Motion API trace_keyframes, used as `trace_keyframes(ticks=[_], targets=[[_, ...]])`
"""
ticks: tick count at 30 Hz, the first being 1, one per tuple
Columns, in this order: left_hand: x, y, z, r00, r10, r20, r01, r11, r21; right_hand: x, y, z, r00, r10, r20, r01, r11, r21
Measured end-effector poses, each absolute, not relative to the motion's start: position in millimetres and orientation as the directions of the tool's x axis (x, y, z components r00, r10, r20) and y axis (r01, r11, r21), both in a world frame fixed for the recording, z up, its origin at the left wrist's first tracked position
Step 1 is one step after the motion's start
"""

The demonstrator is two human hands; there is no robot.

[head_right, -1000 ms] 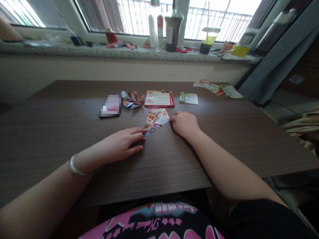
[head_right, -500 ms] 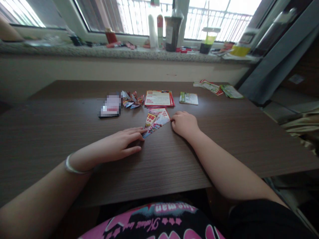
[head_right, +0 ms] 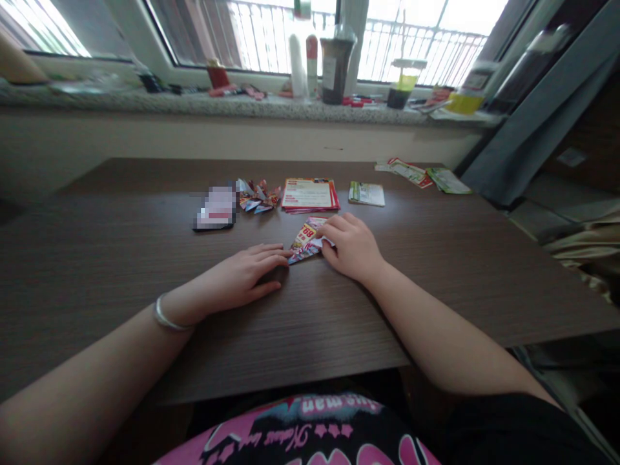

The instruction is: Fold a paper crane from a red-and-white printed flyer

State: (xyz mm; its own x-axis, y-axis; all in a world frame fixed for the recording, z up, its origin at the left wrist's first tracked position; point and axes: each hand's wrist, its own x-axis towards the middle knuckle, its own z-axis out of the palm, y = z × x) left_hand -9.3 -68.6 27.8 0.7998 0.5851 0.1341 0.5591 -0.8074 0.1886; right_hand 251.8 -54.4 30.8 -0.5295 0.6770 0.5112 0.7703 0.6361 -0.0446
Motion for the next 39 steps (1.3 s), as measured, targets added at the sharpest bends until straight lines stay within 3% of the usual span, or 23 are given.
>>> trace_keyframes(ticks=[2, 4, 8, 13, 22, 32, 39], targets=[[-8.9, -66.8, 25.9, 0.804, 0.575, 0.151, 0.550, -0.816, 0.177, 247.5, -54.8, 26.4, -0.688, 0.580, 0.435, 0.614, 0.786, -0.077], [-8.1, -65.4, 24.8, 0.808, 0.568, 0.155, 0.545, -0.821, 0.168, 241.5, -54.6, 22.6, -0.768, 0.535, 0.353, 0.538, 0.837, -0.098], [-5.5, -64.9, 26.4, 0.806, 0.572, 0.154, 0.552, -0.819, 0.155, 231.4, -54.1, 20.6, -0.790, 0.555, 0.260, 0.551, 0.829, -0.093], [-6.4, -67.5, 31.7, 0.802, 0.587, 0.108, 0.571, -0.808, 0.147, 230.8, -54.1, 21.4, -0.795, 0.554, 0.248, 0.553, 0.829, -0.080], [-15.8, -72.1, 44.1, 0.791, 0.608, 0.060, 0.608, -0.794, 0.032, 230.2, -53.3, 22.0, -0.832, 0.518, 0.201, 0.528, 0.850, -0.007], [-10.6, -69.1, 40.2, 0.791, 0.602, 0.108, 0.603, -0.797, 0.028, 224.4, -53.9, 21.1, -0.823, 0.536, 0.189, 0.549, 0.836, 0.018], [-15.0, -68.4, 42.9, 0.770, 0.632, 0.088, 0.624, -0.774, 0.106, 230.8, -53.2, 28.0, -0.830, 0.535, 0.155, 0.544, 0.839, 0.018]])
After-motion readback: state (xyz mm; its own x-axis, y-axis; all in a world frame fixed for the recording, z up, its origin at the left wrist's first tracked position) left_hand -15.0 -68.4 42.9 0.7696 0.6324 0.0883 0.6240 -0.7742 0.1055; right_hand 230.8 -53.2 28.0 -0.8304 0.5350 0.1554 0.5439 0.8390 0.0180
